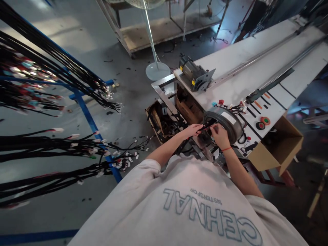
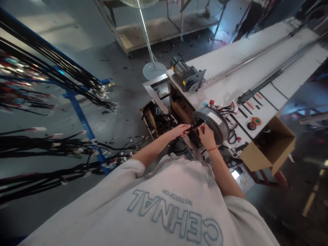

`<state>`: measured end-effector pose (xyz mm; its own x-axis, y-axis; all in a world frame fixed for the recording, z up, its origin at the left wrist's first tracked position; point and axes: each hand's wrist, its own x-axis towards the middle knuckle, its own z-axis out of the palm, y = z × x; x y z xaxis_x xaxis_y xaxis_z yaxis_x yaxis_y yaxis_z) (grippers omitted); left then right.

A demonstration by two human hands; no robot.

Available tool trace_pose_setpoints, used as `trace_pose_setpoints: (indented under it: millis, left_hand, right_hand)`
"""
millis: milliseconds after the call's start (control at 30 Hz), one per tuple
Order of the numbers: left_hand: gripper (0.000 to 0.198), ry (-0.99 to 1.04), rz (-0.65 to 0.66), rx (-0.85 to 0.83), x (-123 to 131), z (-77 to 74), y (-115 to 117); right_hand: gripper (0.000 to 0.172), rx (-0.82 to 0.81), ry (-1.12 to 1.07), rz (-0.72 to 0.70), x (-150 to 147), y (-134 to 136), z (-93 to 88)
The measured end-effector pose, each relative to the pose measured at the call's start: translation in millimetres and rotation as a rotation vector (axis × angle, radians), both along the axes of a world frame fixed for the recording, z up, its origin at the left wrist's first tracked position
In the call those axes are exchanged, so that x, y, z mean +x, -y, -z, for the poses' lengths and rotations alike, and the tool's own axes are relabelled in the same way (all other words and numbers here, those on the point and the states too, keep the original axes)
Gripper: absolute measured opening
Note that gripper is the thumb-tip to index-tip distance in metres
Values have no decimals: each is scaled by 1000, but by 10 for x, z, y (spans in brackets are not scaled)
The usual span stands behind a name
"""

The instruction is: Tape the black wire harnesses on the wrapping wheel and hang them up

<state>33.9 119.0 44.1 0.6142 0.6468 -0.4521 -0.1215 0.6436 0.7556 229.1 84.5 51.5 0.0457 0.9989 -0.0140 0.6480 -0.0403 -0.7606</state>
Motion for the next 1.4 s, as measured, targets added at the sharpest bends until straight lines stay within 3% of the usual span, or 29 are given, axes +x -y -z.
trace_pose_setpoints:
  millis: [100, 200, 367, 467, 600, 800, 867, 1033, 1200, 1300, 1400]
  left_hand:
    - [41, -22, -7, 15, -56, 13, 116]
    - [41, 42, 58, 11, -142, 66, 241]
    - [39, 72, 62, -16, -234, 167, 319]
    - [38, 77, 46, -5, -213, 172, 299]
    - [39, 75, 34, 35, -144, 132, 274]
    - [46, 1, 77, 133, -31, 171, 219]
    - [43, -63, 91, 217, -2, 228, 207]
    - [31, -278, 142, 599, 35, 378, 240]
    - [30, -354, 151, 712, 36, 388, 279]
    - [31, -431, 130, 780, 28, 306, 344]
    - [29, -567, 77, 841, 54, 198, 446]
  right_hand:
    - [34, -101, -139, 63, -38, 37, 33]
    - [40, -99, -223, 69, -7, 78, 82]
    - [23, -4, 183, 1, 90, 64, 163]
    - [13, -26, 250, 5, 103, 52, 208]
    - [18, 64, 125, -11, 122, 122, 247]
    - [45, -99, -185, 29, 106, 277, 177]
    - [49, -32, -180, -1, 43, 283, 58]
    - [39, 130, -34, -101, -128, 79, -205]
    - [45, 152, 140, -290, -36, -71, -145]
    - [27, 214, 232, -317, -1, -67, -73]
    - [40, 103, 341, -291, -129, -151, -19]
